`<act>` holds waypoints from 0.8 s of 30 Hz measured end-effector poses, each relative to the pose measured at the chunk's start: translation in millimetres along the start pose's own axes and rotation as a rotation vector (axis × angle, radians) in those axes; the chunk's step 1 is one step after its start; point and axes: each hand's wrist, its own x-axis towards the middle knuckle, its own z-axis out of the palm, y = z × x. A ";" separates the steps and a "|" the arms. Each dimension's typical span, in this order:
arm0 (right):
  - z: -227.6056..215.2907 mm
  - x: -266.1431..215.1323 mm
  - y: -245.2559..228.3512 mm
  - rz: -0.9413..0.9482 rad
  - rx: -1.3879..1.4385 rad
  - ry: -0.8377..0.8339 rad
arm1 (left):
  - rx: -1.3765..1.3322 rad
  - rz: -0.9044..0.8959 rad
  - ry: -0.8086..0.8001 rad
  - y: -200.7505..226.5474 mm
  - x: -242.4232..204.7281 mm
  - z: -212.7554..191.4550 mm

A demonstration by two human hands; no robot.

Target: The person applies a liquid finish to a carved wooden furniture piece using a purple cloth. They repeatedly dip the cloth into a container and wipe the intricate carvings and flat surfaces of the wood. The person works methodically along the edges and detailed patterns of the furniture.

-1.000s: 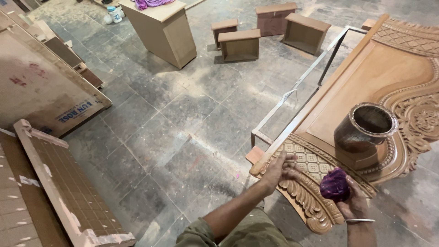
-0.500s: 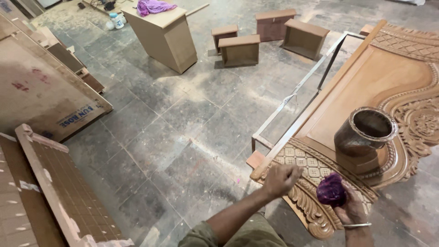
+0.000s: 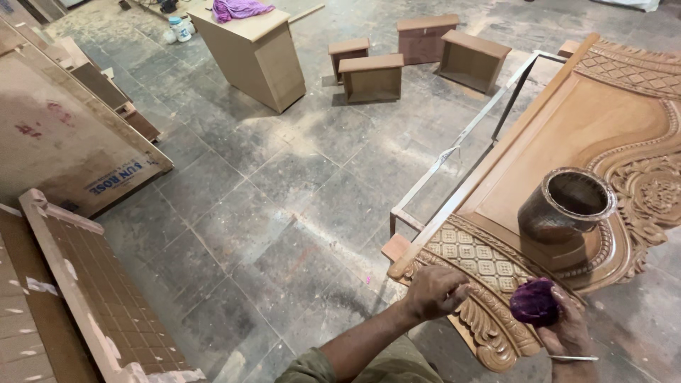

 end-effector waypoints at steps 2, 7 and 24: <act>0.3 0.6 2.3 0.047 0.048 -0.070 | 0.022 -0.029 -0.019 -0.5 -0.8 0.3; -1.0 3.2 14.0 0.036 -0.012 -0.020 | -0.032 -0.155 -0.092 -7.6 -4.4 2.7; 0.6 8.9 6.9 0.073 0.006 -0.053 | -0.169 -0.246 -0.139 -14.7 9.5 5.7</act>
